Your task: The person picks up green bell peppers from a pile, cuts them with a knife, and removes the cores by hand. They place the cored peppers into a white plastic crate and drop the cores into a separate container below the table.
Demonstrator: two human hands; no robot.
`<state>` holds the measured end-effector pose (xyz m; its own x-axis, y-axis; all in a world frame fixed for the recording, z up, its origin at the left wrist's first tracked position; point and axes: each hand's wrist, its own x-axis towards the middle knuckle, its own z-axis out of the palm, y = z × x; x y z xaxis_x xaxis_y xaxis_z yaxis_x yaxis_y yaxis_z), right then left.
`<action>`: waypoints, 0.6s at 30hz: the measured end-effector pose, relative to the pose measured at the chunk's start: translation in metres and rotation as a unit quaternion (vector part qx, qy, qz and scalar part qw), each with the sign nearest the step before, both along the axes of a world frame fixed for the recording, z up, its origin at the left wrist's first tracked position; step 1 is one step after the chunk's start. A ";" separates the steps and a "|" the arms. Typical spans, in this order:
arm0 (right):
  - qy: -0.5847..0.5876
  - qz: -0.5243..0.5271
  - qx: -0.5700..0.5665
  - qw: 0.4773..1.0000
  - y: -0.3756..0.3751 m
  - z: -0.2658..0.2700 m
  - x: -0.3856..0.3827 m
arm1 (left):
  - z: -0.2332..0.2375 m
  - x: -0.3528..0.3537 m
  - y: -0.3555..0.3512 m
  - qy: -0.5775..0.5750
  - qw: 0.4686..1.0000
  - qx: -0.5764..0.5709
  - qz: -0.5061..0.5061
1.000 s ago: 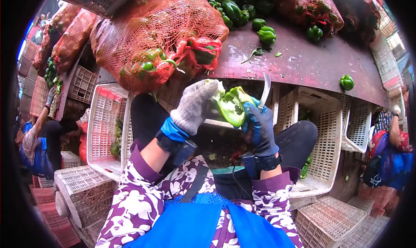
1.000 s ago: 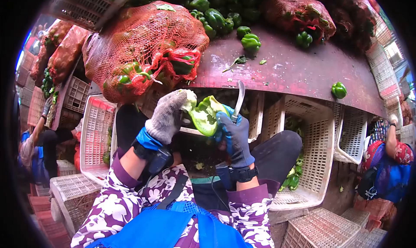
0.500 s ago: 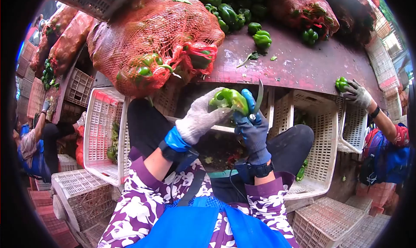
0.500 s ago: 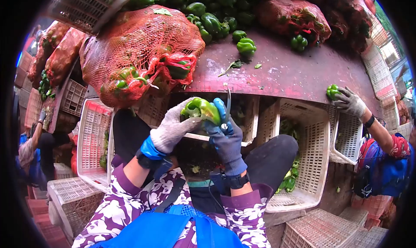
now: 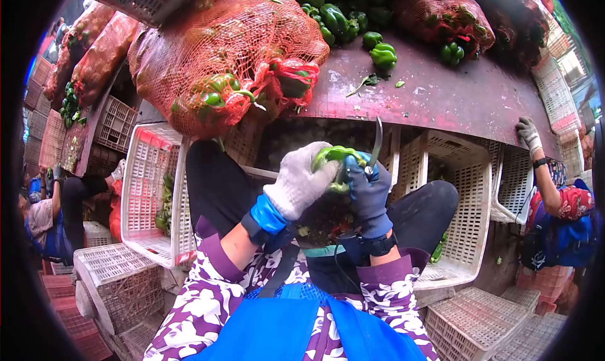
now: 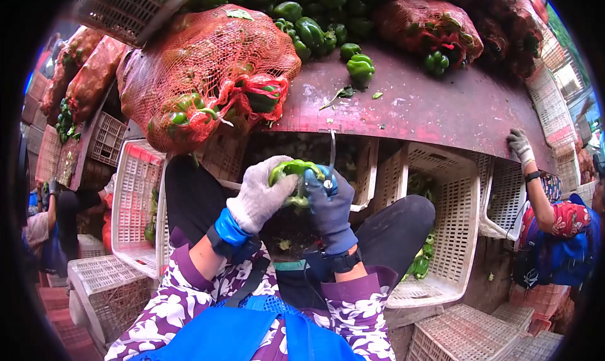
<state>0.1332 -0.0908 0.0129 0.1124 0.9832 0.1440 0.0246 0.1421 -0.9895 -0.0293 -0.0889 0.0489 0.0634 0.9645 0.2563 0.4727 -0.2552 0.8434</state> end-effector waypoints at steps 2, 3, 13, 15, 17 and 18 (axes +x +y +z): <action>0.096 0.046 -0.102 0.989 -0.002 0.013 0.004 | -0.002 -0.006 0.005 -0.080 0.989 -0.117 -0.052; 0.197 0.058 -0.143 0.968 -0.005 0.028 0.005 | 0.006 -0.006 0.003 -0.224 0.948 -0.216 -0.067; 0.543 0.179 -0.180 0.800 0.005 0.009 0.019 | -0.025 -0.027 -0.002 -0.618 0.734 -0.281 0.001; 0.448 0.087 -0.134 0.880 0.010 0.035 0.009 | -0.044 -0.030 -0.008 -0.563 0.771 -0.286 0.087; 0.323 0.013 -0.094 0.942 0.011 0.081 -0.019 | -0.051 -0.031 -0.015 -0.544 0.768 -0.328 0.081; 0.270 0.007 -0.071 0.960 0.010 0.101 -0.034 | -0.054 -0.031 -0.018 -0.558 0.749 -0.351 0.067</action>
